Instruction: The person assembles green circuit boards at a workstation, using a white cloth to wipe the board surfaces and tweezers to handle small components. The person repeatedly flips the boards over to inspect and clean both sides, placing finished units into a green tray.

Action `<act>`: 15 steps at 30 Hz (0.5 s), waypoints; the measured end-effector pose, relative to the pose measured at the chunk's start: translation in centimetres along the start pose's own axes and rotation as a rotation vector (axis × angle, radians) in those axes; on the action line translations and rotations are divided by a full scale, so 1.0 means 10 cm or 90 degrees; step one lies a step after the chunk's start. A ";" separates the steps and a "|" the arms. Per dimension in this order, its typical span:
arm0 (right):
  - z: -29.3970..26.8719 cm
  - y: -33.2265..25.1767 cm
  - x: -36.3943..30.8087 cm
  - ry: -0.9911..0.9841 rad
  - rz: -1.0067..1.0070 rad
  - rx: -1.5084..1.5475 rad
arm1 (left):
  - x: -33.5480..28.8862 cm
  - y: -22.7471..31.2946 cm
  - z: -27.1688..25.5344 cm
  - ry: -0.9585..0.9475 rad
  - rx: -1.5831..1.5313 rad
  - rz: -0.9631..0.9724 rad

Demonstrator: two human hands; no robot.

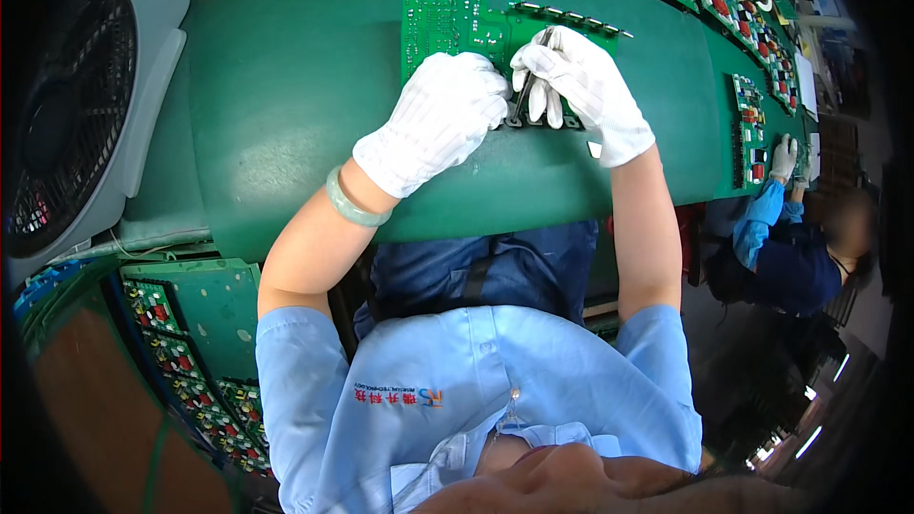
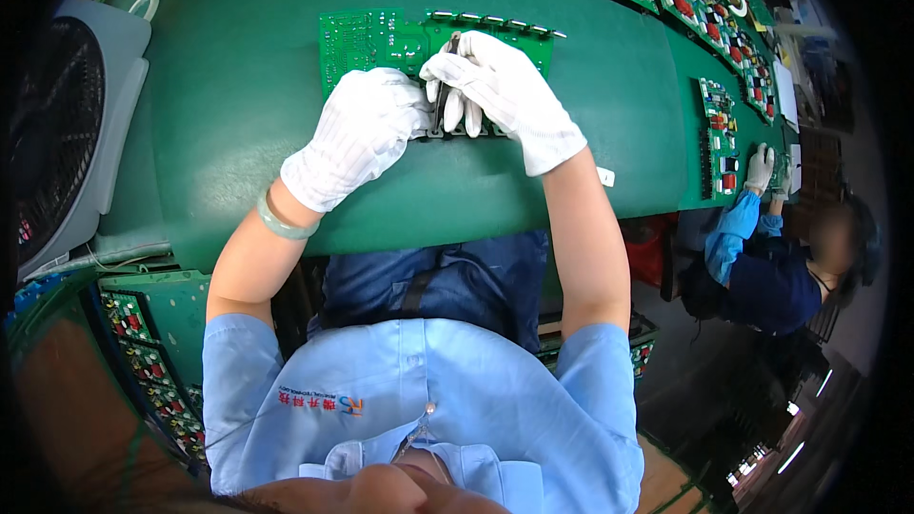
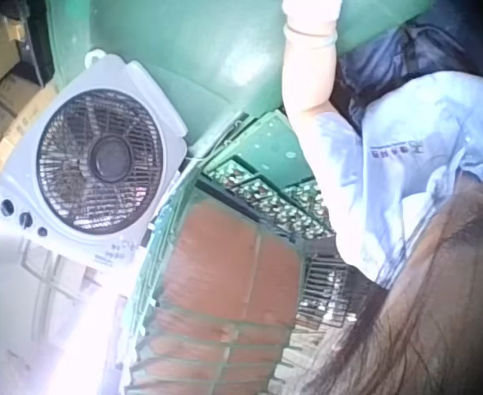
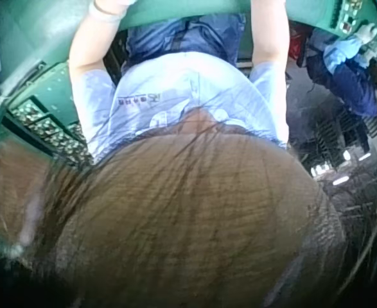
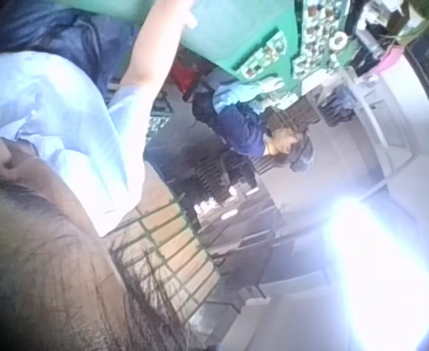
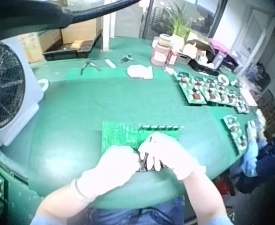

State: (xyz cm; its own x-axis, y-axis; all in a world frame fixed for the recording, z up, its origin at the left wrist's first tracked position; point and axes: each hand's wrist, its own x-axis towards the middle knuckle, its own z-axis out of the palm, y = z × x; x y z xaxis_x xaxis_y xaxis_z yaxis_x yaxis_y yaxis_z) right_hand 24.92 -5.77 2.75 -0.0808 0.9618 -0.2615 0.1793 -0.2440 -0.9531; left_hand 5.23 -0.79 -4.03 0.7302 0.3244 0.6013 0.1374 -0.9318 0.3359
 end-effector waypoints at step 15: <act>0.34 0.02 -0.10 0.270 -0.226 -0.328 | -0.02 0.01 0.01 0.005 0.025 0.004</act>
State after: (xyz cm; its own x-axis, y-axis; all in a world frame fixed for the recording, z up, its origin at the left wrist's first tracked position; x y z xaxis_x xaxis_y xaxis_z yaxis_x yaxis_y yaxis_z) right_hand 21.69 -7.21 2.25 0.1464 0.9626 0.2282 0.6573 0.0778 -0.7496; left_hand 5.17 -0.94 -4.17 0.7259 0.3197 0.6090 0.1594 -0.9395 0.3032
